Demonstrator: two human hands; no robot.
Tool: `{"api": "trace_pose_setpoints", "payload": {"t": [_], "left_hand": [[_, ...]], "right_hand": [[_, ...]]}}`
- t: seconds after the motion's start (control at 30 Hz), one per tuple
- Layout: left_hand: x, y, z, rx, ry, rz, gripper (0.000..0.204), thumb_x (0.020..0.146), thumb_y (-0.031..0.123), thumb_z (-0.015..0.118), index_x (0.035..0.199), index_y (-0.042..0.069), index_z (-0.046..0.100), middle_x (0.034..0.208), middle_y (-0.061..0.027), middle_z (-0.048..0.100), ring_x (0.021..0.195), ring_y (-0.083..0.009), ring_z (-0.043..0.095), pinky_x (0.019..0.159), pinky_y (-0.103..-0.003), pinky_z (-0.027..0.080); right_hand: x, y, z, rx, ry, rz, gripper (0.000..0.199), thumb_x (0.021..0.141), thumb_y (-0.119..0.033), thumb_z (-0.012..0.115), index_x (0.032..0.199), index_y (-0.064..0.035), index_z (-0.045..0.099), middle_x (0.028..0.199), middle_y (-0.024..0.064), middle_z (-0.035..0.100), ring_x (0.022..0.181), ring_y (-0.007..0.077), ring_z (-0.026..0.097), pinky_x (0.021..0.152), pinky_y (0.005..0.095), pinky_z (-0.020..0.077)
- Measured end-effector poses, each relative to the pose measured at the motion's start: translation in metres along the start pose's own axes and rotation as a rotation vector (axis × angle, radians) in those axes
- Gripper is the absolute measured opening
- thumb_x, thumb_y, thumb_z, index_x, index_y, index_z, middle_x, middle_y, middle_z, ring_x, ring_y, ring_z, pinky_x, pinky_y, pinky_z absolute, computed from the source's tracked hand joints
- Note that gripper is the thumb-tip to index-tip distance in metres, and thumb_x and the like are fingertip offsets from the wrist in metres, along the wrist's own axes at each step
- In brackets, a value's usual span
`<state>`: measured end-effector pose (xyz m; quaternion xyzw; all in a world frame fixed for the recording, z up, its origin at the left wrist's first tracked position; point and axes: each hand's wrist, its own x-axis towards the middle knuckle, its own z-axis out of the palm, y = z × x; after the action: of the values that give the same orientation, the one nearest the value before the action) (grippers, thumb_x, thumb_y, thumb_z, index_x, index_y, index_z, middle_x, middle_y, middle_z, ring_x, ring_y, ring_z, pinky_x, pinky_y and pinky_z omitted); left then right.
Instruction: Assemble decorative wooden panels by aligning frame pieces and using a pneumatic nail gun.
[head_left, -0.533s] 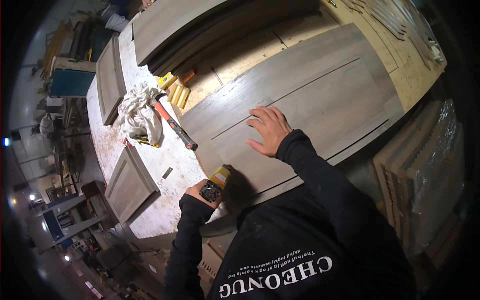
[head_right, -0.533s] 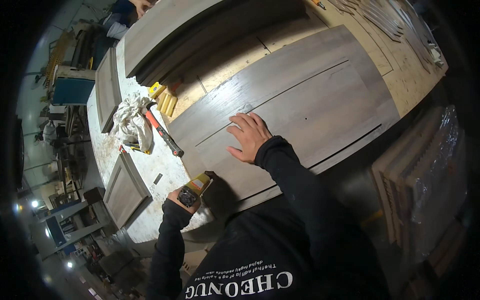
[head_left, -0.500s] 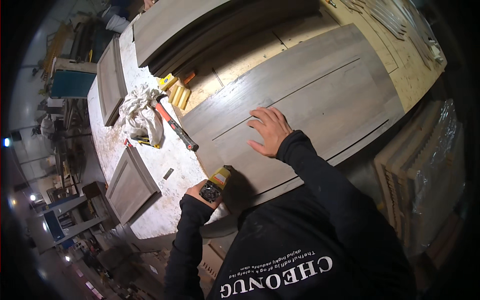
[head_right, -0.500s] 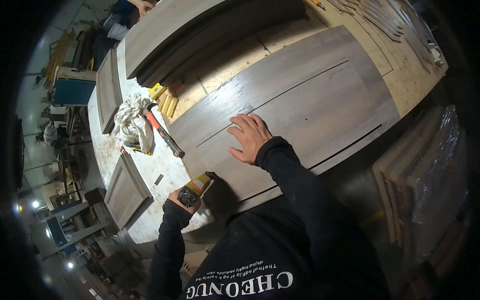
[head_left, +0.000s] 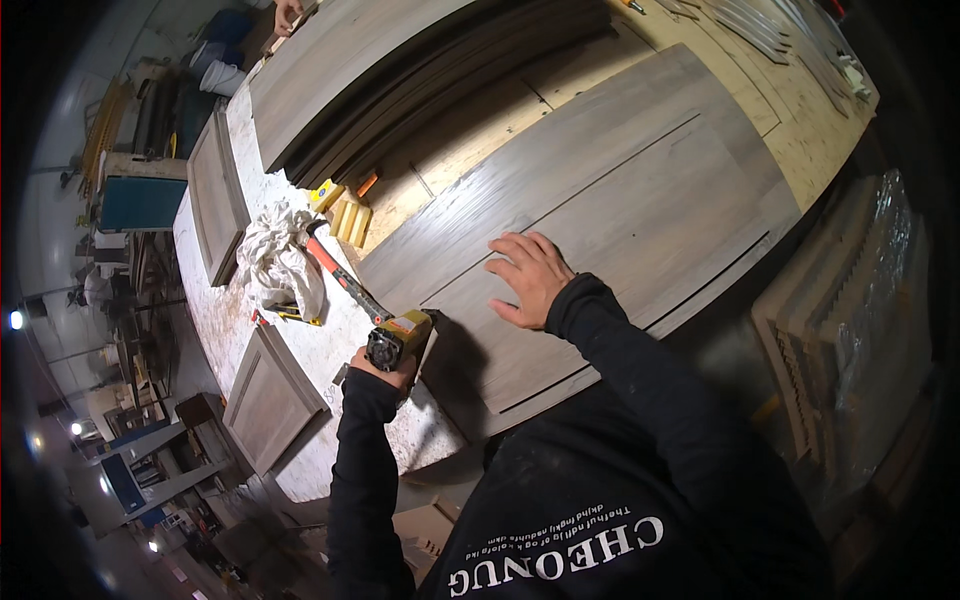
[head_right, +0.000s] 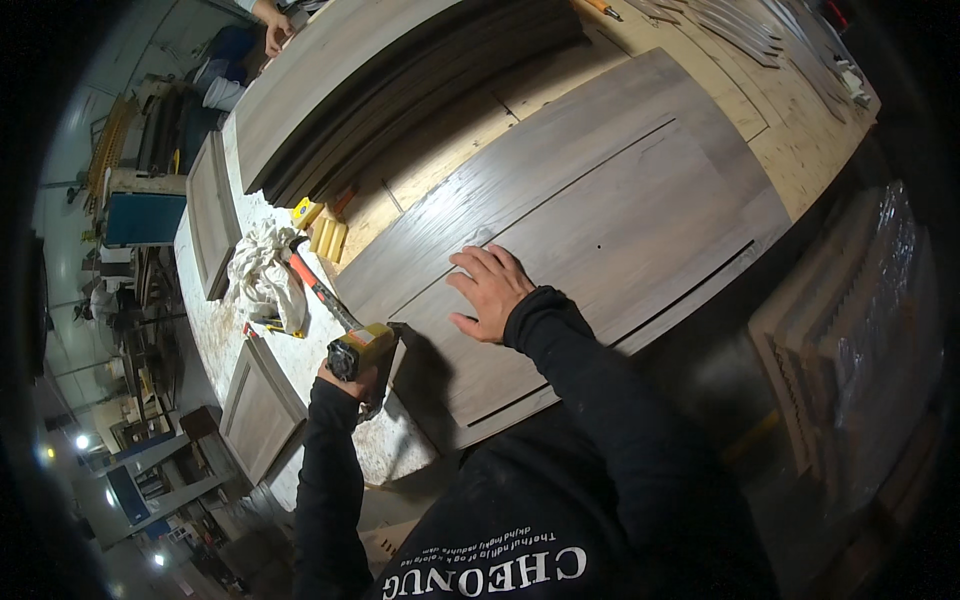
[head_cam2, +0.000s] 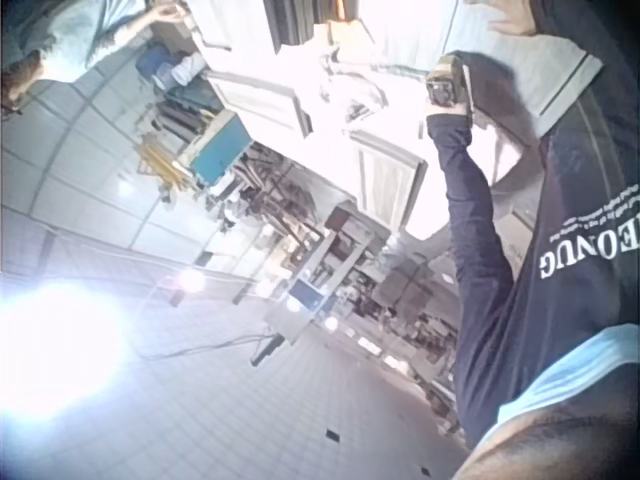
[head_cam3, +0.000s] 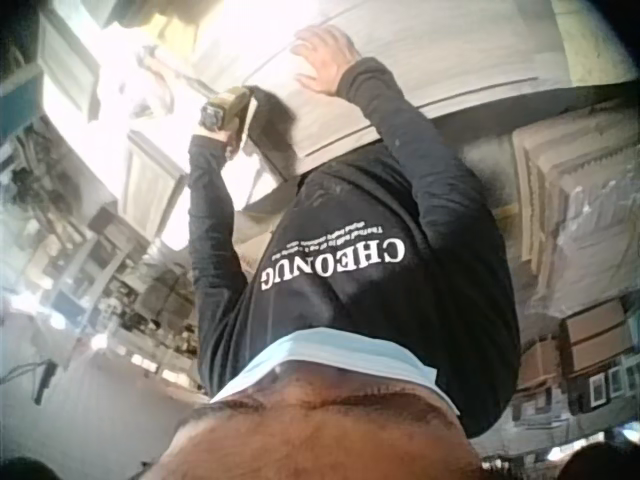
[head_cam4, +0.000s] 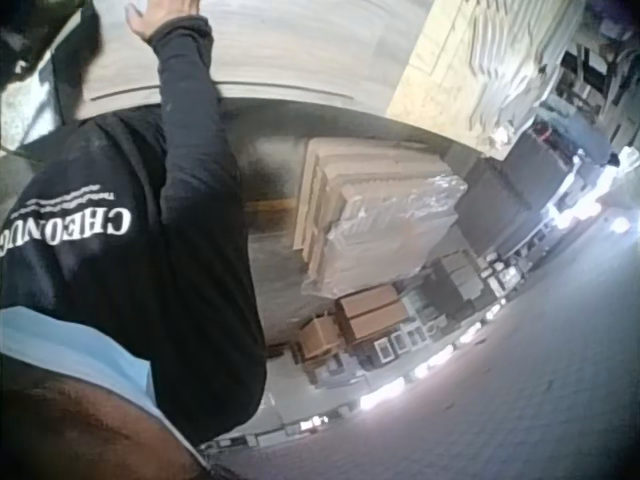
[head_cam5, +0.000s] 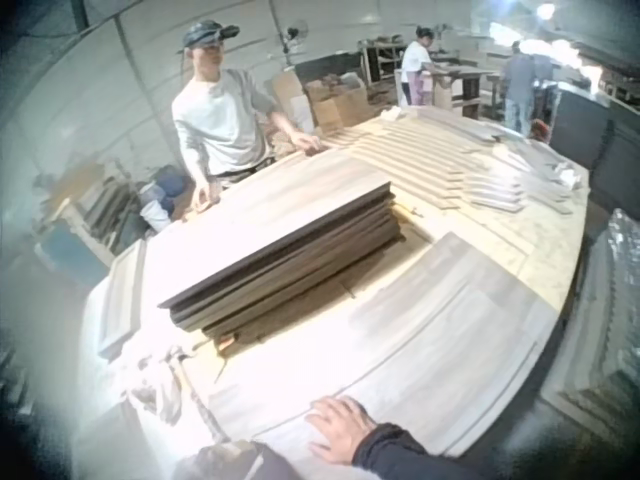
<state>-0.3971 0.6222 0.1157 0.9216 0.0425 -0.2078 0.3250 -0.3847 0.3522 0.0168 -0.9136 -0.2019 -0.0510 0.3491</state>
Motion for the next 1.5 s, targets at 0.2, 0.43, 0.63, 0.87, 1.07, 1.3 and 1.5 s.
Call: {"api": "trace_pose_setpoints", "payload": {"t": [0.2,0.43,0.63,0.87,1.07,1.3,1.5], "left_hand": [[0.002,0.0,-0.003,-0.002,-0.058,0.03,0.034,0.067,0.024,0.062,0.091,0.0,0.06,0.079,-0.0118,0.065,0.075,-0.022,0.064,0.069,-0.03,0.05],[-0.001,0.005,-0.006,0.072,-0.089,-0.053,0.033,0.068,0.024,0.062,0.091,0.001,0.061,0.077,-0.0131,0.065,0.074,-0.0243,0.064,0.069,-0.032,0.051],[-0.002,0.005,-0.006,0.215,-0.056,-0.036,0.032,0.066,0.027,0.065,0.084,0.001,0.063,0.072,-0.0135,0.064,0.07,-0.0264,0.064,0.065,-0.033,0.051],[0.02,-0.011,-0.018,-0.006,-0.077,0.049,0.034,0.067,0.022,0.067,0.093,0.0,0.06,0.076,-0.0095,0.064,0.067,-0.0172,0.063,0.063,-0.029,0.05],[0.05,0.002,-0.025,0.087,-0.152,-0.011,0.025,0.068,0.022,0.063,0.082,0.002,0.059,0.058,-0.0057,0.06,0.052,-0.0149,0.059,0.052,-0.028,0.049],[0.052,0.002,-0.028,0.026,-0.149,-0.078,0.027,0.068,0.022,0.065,0.085,0.002,0.06,0.062,-0.0063,0.061,0.054,-0.015,0.059,0.052,-0.029,0.048],[-0.015,-0.021,-0.01,0.158,0.005,0.271,0.028,0.074,0.018,0.061,0.099,0.005,0.06,0.091,-0.0121,0.064,0.083,-0.0235,0.064,0.07,-0.033,0.051]], "right_hand": [[0.001,0.0,-0.002,0.012,0.002,0.003,0.046,0.072,-0.034,0.062,0.107,-0.0057,0.054,0.124,0.0133,0.041,0.122,0.0283,0.031,0.103,0.0448,0.0203],[0.003,-0.001,-0.001,0.004,-0.001,0.007,0.045,0.072,-0.034,0.062,0.107,-0.0062,0.054,0.124,0.013,0.041,0.122,0.028,0.031,0.103,0.0444,0.0194],[0.002,-0.002,-0.002,0.002,0.031,-0.002,0.044,0.071,-0.032,0.064,0.106,-0.0079,0.054,0.123,0.0122,0.042,0.121,0.0278,0.032,0.102,0.0439,0.0209],[-0.001,0.0,-0.003,0.011,-0.007,0.007,0.047,0.072,-0.034,0.061,0.109,-0.0058,0.053,0.124,0.0132,0.041,0.122,0.0283,0.031,0.102,0.0446,0.0193],[0.002,0.0,0.0,0.043,-0.016,0.018,0.048,0.072,-0.033,0.061,0.11,-0.0058,0.053,0.124,0.0129,0.04,0.122,0.0278,0.03,0.103,0.0444,0.0185],[0.002,-0.005,-0.002,0.03,0.005,0.008,0.047,0.072,-0.033,0.061,0.109,-0.0057,0.053,0.123,0.013,0.041,0.122,0.0281,0.031,0.103,0.0443,0.0192],[-0.003,0.002,0.0,-0.026,-0.007,0.034,0.046,0.071,-0.034,0.061,0.108,-0.006,0.053,0.123,0.0129,0.042,0.121,0.0283,0.031,0.102,0.0449,0.0196]]}}
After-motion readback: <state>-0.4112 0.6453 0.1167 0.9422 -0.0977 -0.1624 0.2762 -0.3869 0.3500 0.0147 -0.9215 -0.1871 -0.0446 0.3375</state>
